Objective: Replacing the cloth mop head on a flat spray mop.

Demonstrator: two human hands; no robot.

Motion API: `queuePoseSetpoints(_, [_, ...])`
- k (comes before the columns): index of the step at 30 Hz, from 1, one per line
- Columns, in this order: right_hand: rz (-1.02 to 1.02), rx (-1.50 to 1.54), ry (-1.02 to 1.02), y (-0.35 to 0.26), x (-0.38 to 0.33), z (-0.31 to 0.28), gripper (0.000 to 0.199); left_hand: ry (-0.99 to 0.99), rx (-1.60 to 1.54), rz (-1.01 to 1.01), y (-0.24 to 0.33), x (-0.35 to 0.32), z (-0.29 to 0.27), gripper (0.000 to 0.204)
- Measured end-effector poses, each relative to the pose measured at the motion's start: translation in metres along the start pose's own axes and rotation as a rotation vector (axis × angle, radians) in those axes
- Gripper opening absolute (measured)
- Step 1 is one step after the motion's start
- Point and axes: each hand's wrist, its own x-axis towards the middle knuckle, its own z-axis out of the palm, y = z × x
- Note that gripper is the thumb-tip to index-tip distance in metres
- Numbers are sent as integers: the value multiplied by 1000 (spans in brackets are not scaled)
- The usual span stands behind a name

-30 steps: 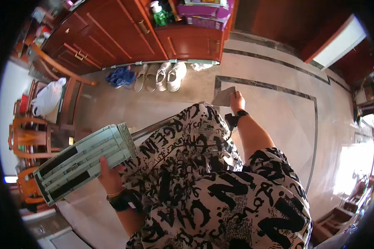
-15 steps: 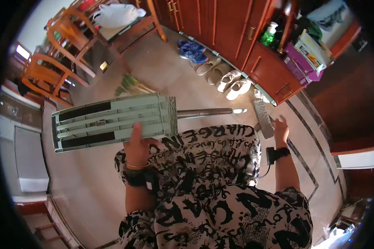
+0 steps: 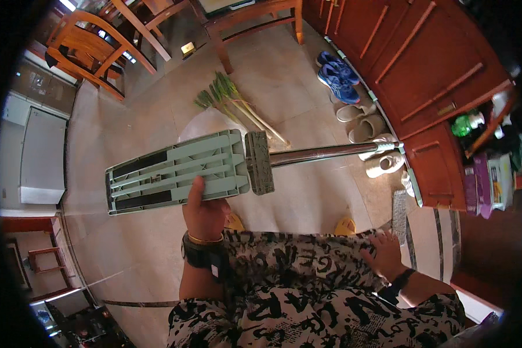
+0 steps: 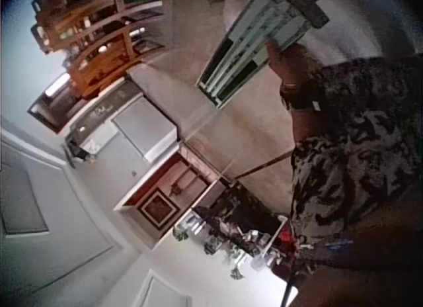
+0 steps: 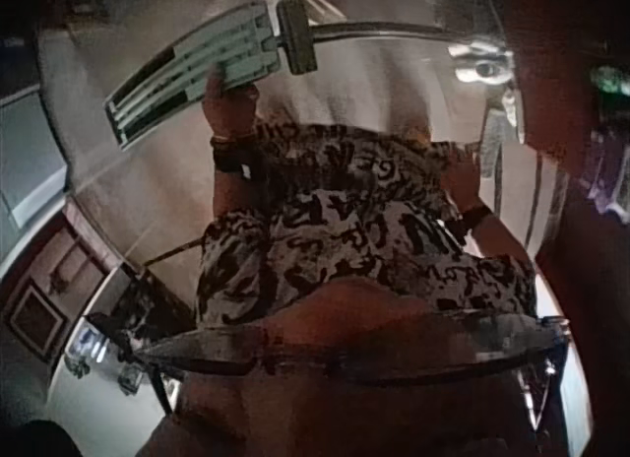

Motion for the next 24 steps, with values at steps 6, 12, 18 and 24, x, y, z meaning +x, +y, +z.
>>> queuePoseSetpoints(6, [121,14,-366,11,44,-18,47,102,17,-17,10,32,11,31])
queuePoseSetpoints(12, [114,-118,-363,40,103,-11,59,365,-77,-111,38,53,29,34])
queuePoseSetpoints(18, [-215,21,-146,-31,254,-11,76,574,-147,-186,46,79,34,36])
queuePoseSetpoints(24, [-894,381,-68,-126,422,-53,42,756,-199,-106,44,109,34,33])
